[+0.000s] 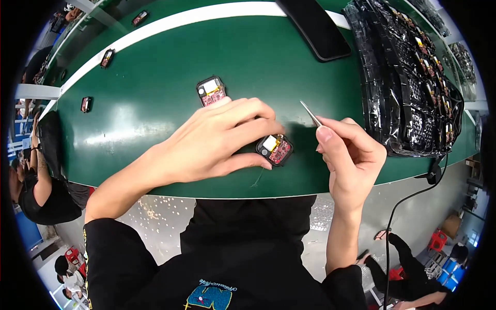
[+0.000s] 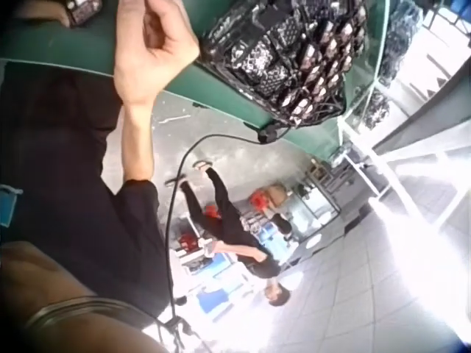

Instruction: Using a thin tool to manipulate internal components of a smartwatch or fitness tracker on an assembly line.

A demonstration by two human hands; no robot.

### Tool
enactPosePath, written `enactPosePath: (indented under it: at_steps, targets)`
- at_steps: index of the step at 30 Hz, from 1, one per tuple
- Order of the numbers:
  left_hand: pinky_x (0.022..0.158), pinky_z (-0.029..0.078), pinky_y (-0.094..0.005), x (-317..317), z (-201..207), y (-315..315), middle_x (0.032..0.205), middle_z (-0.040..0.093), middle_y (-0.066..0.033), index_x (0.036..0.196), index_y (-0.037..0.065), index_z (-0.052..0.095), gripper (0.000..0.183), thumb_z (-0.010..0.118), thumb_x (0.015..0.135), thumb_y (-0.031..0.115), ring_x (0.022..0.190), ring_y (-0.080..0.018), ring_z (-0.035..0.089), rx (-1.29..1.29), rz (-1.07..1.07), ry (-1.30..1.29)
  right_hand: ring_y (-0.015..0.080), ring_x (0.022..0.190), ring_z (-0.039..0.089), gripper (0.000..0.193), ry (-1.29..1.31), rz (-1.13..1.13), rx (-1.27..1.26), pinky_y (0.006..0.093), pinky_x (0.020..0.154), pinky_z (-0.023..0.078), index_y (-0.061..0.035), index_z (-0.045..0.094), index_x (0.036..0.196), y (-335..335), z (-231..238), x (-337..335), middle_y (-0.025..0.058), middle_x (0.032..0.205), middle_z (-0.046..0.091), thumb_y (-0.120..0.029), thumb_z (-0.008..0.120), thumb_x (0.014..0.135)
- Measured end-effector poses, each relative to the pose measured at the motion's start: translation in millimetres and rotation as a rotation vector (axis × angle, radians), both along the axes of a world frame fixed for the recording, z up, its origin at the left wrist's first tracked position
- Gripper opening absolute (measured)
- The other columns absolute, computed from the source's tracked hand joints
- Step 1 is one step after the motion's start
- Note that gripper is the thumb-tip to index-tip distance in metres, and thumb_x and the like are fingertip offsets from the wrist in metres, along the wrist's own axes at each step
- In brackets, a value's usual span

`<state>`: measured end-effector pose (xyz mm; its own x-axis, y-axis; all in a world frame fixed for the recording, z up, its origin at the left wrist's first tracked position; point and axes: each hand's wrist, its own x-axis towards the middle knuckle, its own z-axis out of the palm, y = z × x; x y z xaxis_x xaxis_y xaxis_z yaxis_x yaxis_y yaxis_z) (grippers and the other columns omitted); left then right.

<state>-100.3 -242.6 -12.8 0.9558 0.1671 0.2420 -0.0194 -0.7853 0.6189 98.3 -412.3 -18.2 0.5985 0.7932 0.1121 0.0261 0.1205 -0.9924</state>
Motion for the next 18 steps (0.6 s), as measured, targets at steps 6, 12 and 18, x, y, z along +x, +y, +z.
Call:
enactPosePath:
  at_steps: [6,12,18]
  targets:
    - [0.083,0.059,-0.0374,-1,-5,12,0.11,0.072,-0.0111,0.127,0.001,0.075,0.059,0.098,0.077,0.021,0.098,-0.0284,0.072,-0.072,0.061,-0.031,0.0008,0.063,0.052,0.018,-0.324,0.132,-0.09,0.0198,0.055,0.033,0.0051,0.085,0.104,-11,-2,8,0.0003,0.074,0.066,0.012,0.084,0.087]
    - [0.074,0.054,-0.0325,3,-9,13,0.104,0.074,-0.0085,0.126,0.001,0.079,0.06,0.1,0.074,0.024,0.091,-0.0222,0.07,-0.096,0.057,-0.053,0.0032,0.05,0.046,0.013,-0.473,0.137,-0.09,0.0233,0.048,0.029,0.003,0.083,0.094,-2,-4,1,-0.0008,0.064,0.06,0.007,0.084,0.082]
    - [0.065,0.05,-0.0299,2,-8,14,0.1,0.074,-0.0065,0.124,0.002,0.081,0.064,0.101,0.07,0.03,0.085,-0.0178,0.068,-0.037,0.071,-0.036,0.002,0.06,0.049,0.014,-0.5,0.212,-0.172,0.0208,0.054,0.031,0.0063,0.084,0.099,-1,1,0,-0.0006,0.072,0.063,0.011,0.081,0.087]
